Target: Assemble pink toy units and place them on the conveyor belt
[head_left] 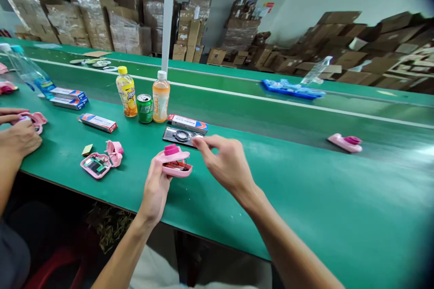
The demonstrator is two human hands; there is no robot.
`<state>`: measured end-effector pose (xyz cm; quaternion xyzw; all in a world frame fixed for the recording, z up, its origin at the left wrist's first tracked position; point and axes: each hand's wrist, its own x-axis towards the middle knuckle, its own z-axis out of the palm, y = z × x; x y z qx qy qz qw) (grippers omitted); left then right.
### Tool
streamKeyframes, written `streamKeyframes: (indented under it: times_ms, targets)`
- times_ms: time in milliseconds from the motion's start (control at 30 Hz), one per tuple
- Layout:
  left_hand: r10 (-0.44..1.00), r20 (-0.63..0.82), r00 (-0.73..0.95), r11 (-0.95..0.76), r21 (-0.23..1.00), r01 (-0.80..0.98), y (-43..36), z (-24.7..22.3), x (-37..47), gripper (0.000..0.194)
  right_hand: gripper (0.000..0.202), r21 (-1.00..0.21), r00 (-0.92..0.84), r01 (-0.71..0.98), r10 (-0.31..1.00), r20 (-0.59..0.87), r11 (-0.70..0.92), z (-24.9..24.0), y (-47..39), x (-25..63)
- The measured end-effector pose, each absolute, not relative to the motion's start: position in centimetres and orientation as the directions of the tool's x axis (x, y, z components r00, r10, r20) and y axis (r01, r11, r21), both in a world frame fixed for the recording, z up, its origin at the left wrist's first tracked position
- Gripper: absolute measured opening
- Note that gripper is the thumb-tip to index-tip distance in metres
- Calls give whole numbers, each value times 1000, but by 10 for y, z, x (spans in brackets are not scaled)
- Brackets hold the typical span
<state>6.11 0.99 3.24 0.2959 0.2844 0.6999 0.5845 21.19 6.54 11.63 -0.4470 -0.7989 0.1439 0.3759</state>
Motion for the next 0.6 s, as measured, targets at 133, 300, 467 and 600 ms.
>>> streamKeyframes:
  times_ms: [133,300,467,600]
  targets:
    - [989,57,-138,-135,736,-663,9,32,66,47,42,-519,-312,671,837,449,529,98,37,215]
    - [986,27,-166,-128,765,-631,8,24,71,52,27,-703,-330,531,880,342,472,85,26,201]
    - [968,-31,-249,-129,792,-597,8,23,76,54,25,-676,-277,477,826,490,561,66,22,193]
    - [967,-31,-251,-119,822,-557,1,26,78,60,30,-573,-146,568,758,636,590,50,17,196]
